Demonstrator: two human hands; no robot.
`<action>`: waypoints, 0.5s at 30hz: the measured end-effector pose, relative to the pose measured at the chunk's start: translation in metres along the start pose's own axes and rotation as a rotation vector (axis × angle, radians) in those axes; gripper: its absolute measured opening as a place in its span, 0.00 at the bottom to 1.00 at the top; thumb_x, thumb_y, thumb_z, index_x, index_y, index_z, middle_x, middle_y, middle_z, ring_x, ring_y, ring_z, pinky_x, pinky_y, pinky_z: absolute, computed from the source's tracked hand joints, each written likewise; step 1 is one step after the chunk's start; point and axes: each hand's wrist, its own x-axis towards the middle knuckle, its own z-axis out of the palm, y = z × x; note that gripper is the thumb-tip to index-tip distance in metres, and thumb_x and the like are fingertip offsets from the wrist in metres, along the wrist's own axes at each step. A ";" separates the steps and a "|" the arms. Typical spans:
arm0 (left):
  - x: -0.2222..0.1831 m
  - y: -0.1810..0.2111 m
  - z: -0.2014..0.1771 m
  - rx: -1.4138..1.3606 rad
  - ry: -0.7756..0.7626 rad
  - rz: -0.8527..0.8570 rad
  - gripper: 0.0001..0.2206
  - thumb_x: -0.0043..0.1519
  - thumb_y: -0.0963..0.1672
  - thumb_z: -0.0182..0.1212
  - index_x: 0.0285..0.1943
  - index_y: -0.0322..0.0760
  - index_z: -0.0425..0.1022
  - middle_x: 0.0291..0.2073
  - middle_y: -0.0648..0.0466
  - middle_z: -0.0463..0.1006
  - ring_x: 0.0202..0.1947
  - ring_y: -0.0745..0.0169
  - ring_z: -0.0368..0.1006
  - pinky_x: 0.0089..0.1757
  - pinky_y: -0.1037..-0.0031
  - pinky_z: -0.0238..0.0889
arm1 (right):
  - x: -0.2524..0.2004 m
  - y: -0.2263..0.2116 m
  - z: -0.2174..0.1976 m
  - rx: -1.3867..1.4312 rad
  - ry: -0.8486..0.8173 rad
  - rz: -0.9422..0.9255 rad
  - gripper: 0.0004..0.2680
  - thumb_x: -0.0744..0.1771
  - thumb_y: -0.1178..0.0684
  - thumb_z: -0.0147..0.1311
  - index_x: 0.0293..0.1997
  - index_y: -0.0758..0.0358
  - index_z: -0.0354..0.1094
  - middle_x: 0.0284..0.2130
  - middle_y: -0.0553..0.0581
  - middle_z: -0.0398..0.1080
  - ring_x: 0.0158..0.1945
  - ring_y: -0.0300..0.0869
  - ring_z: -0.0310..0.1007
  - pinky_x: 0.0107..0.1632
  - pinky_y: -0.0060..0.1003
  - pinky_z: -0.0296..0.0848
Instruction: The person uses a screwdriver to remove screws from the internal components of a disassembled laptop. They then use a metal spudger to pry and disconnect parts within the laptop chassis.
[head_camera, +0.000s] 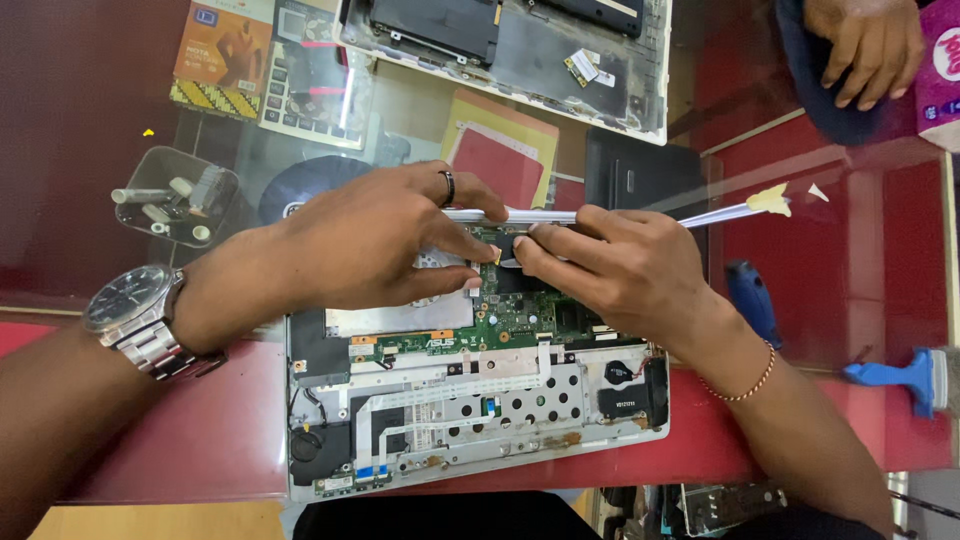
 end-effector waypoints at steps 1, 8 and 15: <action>0.000 0.001 -0.001 0.004 -0.004 -0.005 0.13 0.62 0.48 0.63 0.51 0.43 0.85 0.60 0.51 0.76 0.53 0.46 0.73 0.42 0.50 0.69 | -0.001 0.000 0.000 -0.010 -0.018 0.000 0.04 0.70 0.60 0.59 0.48 0.55 0.74 0.43 0.50 0.79 0.32 0.41 0.69 0.29 0.33 0.70; 0.001 0.001 -0.001 -0.002 -0.019 -0.015 0.13 0.63 0.49 0.63 0.52 0.43 0.85 0.61 0.51 0.75 0.54 0.47 0.73 0.45 0.50 0.67 | 0.001 -0.004 -0.002 -0.102 -0.027 -0.011 0.05 0.70 0.60 0.57 0.47 0.54 0.75 0.41 0.46 0.77 0.34 0.40 0.71 0.32 0.31 0.71; 0.000 0.001 -0.001 0.009 -0.010 -0.012 0.13 0.63 0.49 0.62 0.51 0.44 0.85 0.60 0.50 0.76 0.54 0.47 0.73 0.43 0.50 0.69 | 0.001 -0.001 -0.002 -0.112 -0.041 -0.045 0.05 0.70 0.60 0.59 0.47 0.52 0.75 0.43 0.47 0.78 0.34 0.39 0.70 0.31 0.29 0.71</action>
